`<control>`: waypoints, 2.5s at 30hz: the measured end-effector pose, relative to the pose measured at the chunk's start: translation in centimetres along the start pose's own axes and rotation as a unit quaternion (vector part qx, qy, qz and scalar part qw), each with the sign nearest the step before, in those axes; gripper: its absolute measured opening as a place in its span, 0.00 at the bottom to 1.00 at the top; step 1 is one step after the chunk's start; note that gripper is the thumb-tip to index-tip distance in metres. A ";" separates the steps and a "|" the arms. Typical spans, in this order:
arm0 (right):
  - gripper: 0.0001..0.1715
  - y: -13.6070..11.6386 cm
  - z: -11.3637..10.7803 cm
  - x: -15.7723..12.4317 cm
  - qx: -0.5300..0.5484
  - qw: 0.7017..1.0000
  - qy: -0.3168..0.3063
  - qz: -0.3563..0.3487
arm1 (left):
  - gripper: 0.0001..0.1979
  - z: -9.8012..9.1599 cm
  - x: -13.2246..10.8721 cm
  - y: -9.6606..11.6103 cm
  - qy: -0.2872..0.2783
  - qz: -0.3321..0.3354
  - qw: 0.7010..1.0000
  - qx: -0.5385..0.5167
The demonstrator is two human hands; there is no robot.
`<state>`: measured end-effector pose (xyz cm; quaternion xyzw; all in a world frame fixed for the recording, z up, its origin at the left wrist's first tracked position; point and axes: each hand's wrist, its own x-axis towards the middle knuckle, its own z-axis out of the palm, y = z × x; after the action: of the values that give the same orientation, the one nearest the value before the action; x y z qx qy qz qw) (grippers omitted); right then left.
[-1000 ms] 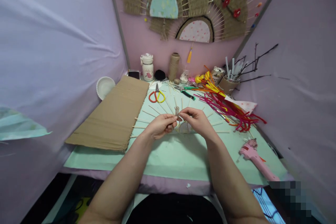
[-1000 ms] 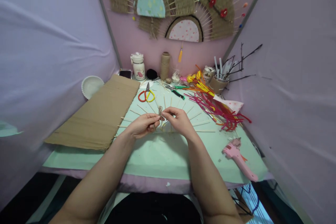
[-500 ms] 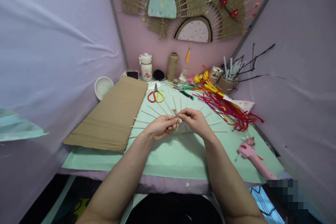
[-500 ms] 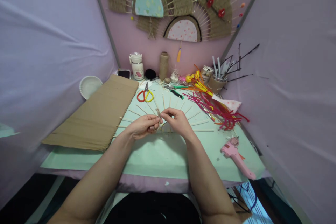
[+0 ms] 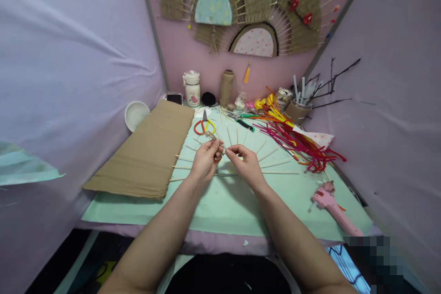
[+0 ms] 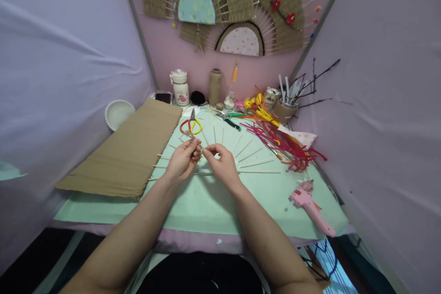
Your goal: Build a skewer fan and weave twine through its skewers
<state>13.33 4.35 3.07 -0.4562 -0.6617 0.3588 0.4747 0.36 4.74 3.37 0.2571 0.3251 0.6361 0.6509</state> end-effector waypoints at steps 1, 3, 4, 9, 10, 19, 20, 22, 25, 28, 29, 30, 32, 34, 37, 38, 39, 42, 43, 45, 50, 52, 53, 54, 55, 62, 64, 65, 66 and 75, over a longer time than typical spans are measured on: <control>0.13 0.1 0.1 0.0 0.008 1.000 -0.001 0.011 | 0.13 0.1 -0.1 -0.1 -0.002 -0.002 1.000 0.002; 0.13 0.2 0.2 0.0 0.023 0.999 -0.004 0.029 | 0.13 0.2 -0.2 -0.3 -0.003 -0.005 1.000 0.003; 0.14 0.3 0.2 0.1 0.029 0.999 -0.005 0.034 | 0.13 0.2 -0.2 -0.4 -0.002 -0.006 1.000 0.001; 0.15 0.7 0.1 0.1 0.038 0.998 -0.011 0.040 | 0.12 0.3 -0.2 -0.3 0.009 -0.028 0.999 -0.020; 0.15 0.8 0.1 0.1 0.038 0.998 -0.011 0.041 | 0.12 0.3 -0.2 -0.3 0.009 -0.032 0.999 -0.026; 0.15 0.9 0.3 0.0 0.047 0.998 -0.010 0.048 | 0.10 0.1 -0.1 -0.4 -0.024 -0.033 0.998 -0.050; 0.15 0.9 0.3 0.0 0.048 0.998 -0.011 0.048 | 0.10 0.2 -0.1 -0.4 -0.027 -0.036 0.998 -0.049; 0.15 1.0 0.3 0.0 0.049 0.997 -0.013 0.050 | 0.11 0.3 -0.2 -0.4 -0.029 -0.037 0.998 -0.048; 0.15 1.0 0.3 0.0 0.044 0.998 -0.014 0.049 | 0.12 0.5 -0.3 -0.3 -0.028 -0.036 0.998 -0.037; 0.15 0.9 0.2 -0.1 0.029 0.998 -0.018 0.047 | 0.12 0.5 -0.3 -0.4 -0.029 -0.040 0.998 -0.024; 0.15 0.9 0.1 -0.1 0.023 0.998 -0.020 0.046 | 0.12 0.4 -0.3 -0.4 -0.029 -0.042 0.998 -0.022; 0.15 0.9 0.1 -0.1 0.017 0.999 -0.022 0.046 | 0.13 0.4 -0.3 -0.5 -0.029 -0.044 0.998 -0.020; 0.14 0.8 0.0 -0.1 0.007 0.999 -0.025 0.044 | 0.14 0.3 -0.3 -0.6 -0.029 -0.047 0.998 -0.018; 0.14 0.7 0.0 -0.1 -0.001 0.999 -0.027 0.042 | 0.15 0.3 -0.2 -0.7 -0.031 -0.049 0.998 -0.018; 0.13 0.8 0.0 -0.2 -0.012 0.999 -0.030 0.038 | 0.16 0.2 -0.2 -0.8 -0.032 -0.051 0.998 -0.019; 0.13 0.8 0.0 -0.2 -0.014 0.999 -0.033 0.035 | 0.16 0.2 -0.2 -0.8 -0.032 -0.051 0.998 -0.019; 0.13 0.9 -0.1 -0.1 -0.015 0.999 -0.039 0.032 | 0.16 0.2 -0.2 -0.7 -0.032 -0.051 0.998 -0.018; 0.12 0.9 -0.7 0.1 -0.008 0.999 -0.031 0.016 | 0.15 0.1 -0.1 -0.3 -0.038 -0.050 0.998 -0.007; 0.12 0.8 -1.0 0.2 -0.008 1.000 -0.018 0.002 | 0.15 0.0 -0.1 -0.2 -0.046 -0.055 0.997 0.004; 0.12 0.6 -1.9 0.4 -0.022 0.999 0.011 -0.044 | 0.16 -0.1 -0.3 0.2 -0.075 -0.088 0.993 0.038; 0.24 0.3 -3.9 0.5 -0.082 0.985 -0.059 -0.143 | 0.18 -0.3 -0.9 0.5 -0.161 -0.180 0.959 0.147; 0.24 0.4 -4.4 0.5 -0.088 0.978 -0.122 -0.146 | 0.18 -0.2 -1.1 0.6 -0.192 -0.191 0.948 0.169; 0.22 0.4 -4.6 0.5 -0.086 0.974 -0.153 -0.144 | 0.18 -0.2 -1.3 0.7 -0.207 -0.196 0.942 0.178; 0.19 0.4 -4.8 0.5 -0.082 0.970 -0.180 -0.141 | 0.18 -0.2 -1.3 0.8 -0.221 -0.204 0.935 0.185; 0.15 0.3 -5.0 0.5 -0.077 0.967 -0.202 -0.138 | 0.18 -0.2 -1.4 0.8 -0.233 -0.212 0.929 0.193; 0.12 -0.4 -5.9 0.4 0.005 0.961 -0.271 -0.056 | 0.17 -0.2 -1.7 1.2 -0.252 -0.231 0.907 0.247; 0.14 -0.4 -5.9 0.3 0.029 0.961 -0.273 -0.013 | 0.17 -0.2 -1.8 1.3 -0.263 -0.228 0.897 0.273; 0.14 -0.4 -5.8 0.3 0.036 0.963 -0.268 -0.001 | 0.16 -0.2 -1.8 1.3 -0.271 -0.223 0.890 0.290; 0.15 -0.3 -5.7 0.3 0.040 0.965 -0.260 0.005 | 0.15 -0.2 -1.8 1.2 -0.278 -0.213 0.884 0.311; 0.20 0.3 -5.5 0.4 0.023 0.978 -0.193 0.078 | 0.10 -0.2 -0.6 0.0 -0.175 0.005 0.845 0.505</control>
<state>18.61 5.08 4.57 -0.4172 -0.6949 0.4911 0.3193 0.26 4.08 3.27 0.6590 0.4810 0.3319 0.4735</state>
